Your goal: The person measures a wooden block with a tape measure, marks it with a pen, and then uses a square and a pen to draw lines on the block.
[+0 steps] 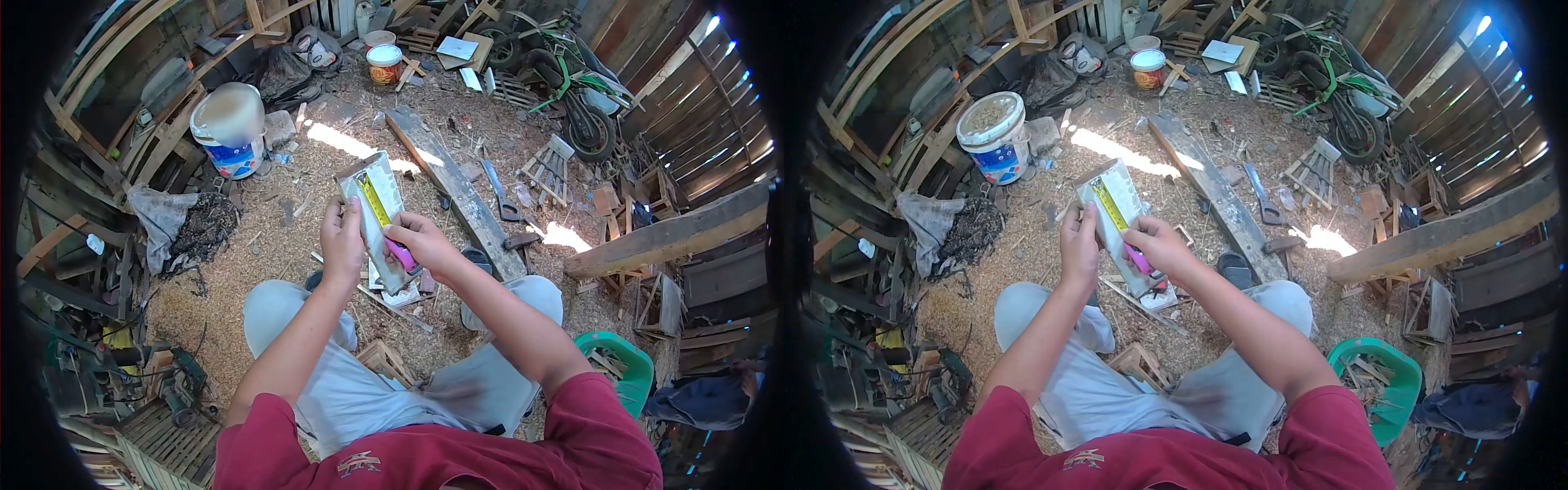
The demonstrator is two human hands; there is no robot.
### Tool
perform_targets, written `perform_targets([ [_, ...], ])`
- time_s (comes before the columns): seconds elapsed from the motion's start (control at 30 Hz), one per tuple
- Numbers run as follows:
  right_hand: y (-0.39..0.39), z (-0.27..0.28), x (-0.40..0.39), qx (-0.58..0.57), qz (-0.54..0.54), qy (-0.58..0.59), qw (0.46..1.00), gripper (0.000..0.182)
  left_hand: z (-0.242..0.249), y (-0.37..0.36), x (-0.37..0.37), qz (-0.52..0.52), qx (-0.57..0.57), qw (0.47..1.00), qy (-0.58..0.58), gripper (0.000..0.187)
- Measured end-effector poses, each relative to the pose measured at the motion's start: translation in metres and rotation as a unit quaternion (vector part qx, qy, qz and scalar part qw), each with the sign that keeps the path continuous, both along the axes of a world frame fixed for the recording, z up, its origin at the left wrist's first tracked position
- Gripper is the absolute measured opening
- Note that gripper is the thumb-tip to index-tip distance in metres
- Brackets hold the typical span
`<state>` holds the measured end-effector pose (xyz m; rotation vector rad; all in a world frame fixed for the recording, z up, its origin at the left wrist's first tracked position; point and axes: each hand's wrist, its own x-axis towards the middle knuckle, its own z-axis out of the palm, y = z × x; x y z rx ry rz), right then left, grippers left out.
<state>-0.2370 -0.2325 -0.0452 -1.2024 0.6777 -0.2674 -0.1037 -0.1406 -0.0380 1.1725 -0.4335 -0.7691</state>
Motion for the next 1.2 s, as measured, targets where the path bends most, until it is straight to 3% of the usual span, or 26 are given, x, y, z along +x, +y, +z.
perform_targets([
  [0.33, 0.006, -0.005, 0.000, -0.011, 0.002, 0.010, 1.000, 0.020, -0.020, -0.001, 0.005, 0.019, -0.001, 0.993, -0.114, 0.025],
  [1.03, 0.008, -0.012, -0.004, -0.022, 0.011, 0.010, 1.000, 0.021, -0.013, 0.000, 0.003, 0.023, 0.004, 0.998, -0.057, 0.033],
  [1.2, 0.011, -0.014, -0.004, -0.031, 0.000, 0.016, 0.999, 0.021, -0.011, 0.000, 0.004, 0.011, 0.026, 0.989, -0.146, 0.035],
])
